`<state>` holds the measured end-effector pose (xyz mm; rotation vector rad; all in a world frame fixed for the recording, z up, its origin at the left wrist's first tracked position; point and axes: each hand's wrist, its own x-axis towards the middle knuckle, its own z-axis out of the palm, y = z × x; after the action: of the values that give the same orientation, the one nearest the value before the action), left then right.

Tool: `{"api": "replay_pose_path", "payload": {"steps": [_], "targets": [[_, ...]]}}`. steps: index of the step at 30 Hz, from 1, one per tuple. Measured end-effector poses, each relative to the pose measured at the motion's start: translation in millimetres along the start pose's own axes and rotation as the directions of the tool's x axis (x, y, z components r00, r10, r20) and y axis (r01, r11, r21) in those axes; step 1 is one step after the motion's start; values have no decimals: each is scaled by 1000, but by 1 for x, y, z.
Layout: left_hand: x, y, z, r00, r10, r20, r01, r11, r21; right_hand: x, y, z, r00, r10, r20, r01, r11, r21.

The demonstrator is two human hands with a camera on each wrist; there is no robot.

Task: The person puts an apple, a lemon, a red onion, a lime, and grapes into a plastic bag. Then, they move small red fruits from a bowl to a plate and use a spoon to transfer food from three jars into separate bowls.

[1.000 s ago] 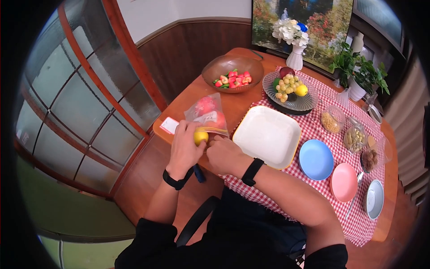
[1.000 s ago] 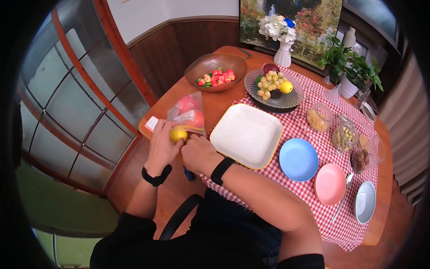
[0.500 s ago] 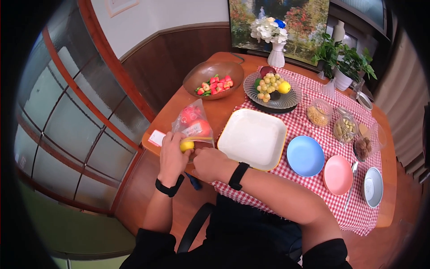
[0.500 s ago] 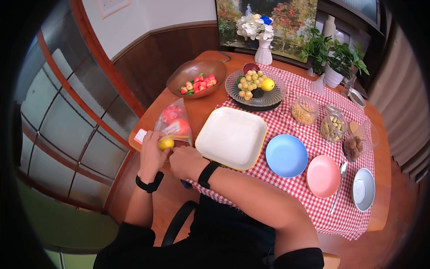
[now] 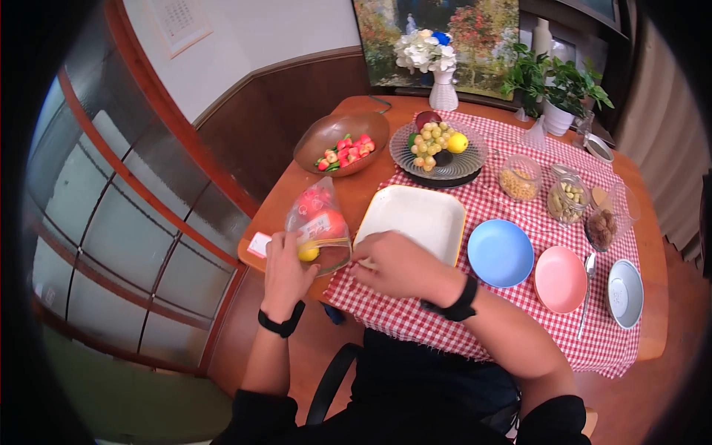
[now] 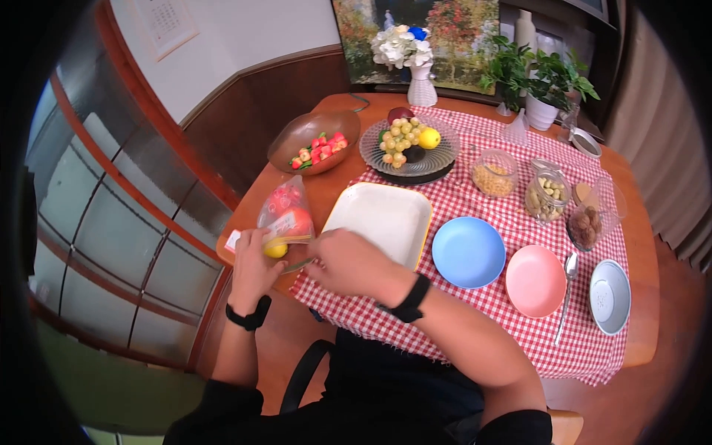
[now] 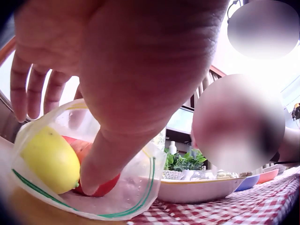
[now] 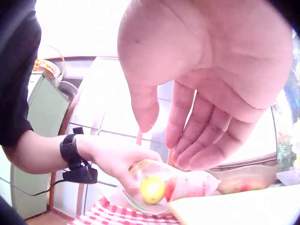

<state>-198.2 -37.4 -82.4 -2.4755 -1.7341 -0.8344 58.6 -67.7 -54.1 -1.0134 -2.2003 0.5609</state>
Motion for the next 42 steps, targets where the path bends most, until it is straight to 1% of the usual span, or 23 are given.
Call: {"api": "replay_pose_path", "payload": {"steps": [1, 3, 7, 9, 10, 12, 13, 15, 19, 21, 22, 24, 28, 30, 31, 33, 34, 36, 37, 38, 40, 41, 42], "targets": [[3, -4, 6, 1000, 16, 7, -16, 1000, -21, -7, 2, -7, 1000, -13, 10, 13, 1000, 9], [8, -13, 14, 999, 50, 5, -50, 998, -42, -17, 6, -20, 991, 71, -113, -72, 997, -9], [14, -13, 11, 999, 43, 4, -43, 999, -1, -22, 9, -28, 991, 115, -70, -115, 993, -3], [16, -9, 5, 997, -30, 67, 35, 997, -74, -24, 10, -27, 991, 98, -88, -98, 995, 7], [17, -11, 4, 997, -27, 67, 31, 997, -70, -25, 12, -27, 992, 83, -100, -82, 997, 11], [18, -20, 3, 994, 40, 102, -25, 989, -146, -28, 15, -28, 990, 84, -110, -84, 996, 3], [17, -18, 1, 993, 38, 110, -22, 990, -142, -30, 15, -28, 989, 88, -115, -89, 996, -4], [19, -13, -1, 982, 187, -6, -186, 976, -116, -34, 13, -34, 986, 122, -112, -121, 992, 19], [15, -16, 12, 975, 220, -35, -222, 970, -101, -34, 15, -39, 980, 160, -116, -156, 987, 42], [13, -1, 9, 975, 182, -123, -189, 981, -41, -32, 16, -40, 981, 158, -112, -153, 987, 53], [14, -4, 12, 976, 177, -123, -183, 982, -37, -31, 16, -40, 981, 158, -109, -152, 987, 61], [15, -13, 21, 991, 94, -96, -107, 985, -139, -29, 14, -41, 983, 149, -103, -144, 988, 58], [18, -10, 19, 989, 91, -115, -102, 990, -97, -25, 14, -44, 986, 147, -84, -143, 988, 53], [19, -11, 19, 992, -114, 47, 120, 977, -176, -23, 15, -47, 986, 149, -80, -146, 988, 51], [19, -12, 20, 993, -110, 49, 117, 978, -175, -23, 16, -48, 985, 154, -73, -151, 987, 48], [20, -16, 24, 1000, -19, -2, 18, 988, -152, -22, 23, -45, 984, 165, -68, -161, 985, 56], [20, -19, 25, 1000, -12, -3, 12, 988, -155, -22, 27, -44, 983, 175, -56, -171, 983, 62], [22, -24, 26, 966, 194, -172, -205, 977, -49, -23, 37, -40, 982, 175, -74, -172, 984, 53], [22, -18, 23, 956, 216, -199, -218, 976, 14, -24, 40, -41, 981, 172, -87, -168, 985, 47], [24, -20, 26, 953, 227, -200, -231, 973, 6, -25, 40, -45, 979, 179, -98, -176, 984, 39], [24, -28, 32, 978, 141, -155, -166, 972, -164, -27, 40, -52, 964, 242, -111, -243, 970, 7], [25, -31, 29, 984, 160, -85, -166, 983, -79, -28, 42, -56, 961, 248, -119, -249, 968, 4], [25, -30, 29, 982, 168, -84, -175, 981, -82, -29, 43, -59, 953, 269, -138, -275, 961, -21]]}}
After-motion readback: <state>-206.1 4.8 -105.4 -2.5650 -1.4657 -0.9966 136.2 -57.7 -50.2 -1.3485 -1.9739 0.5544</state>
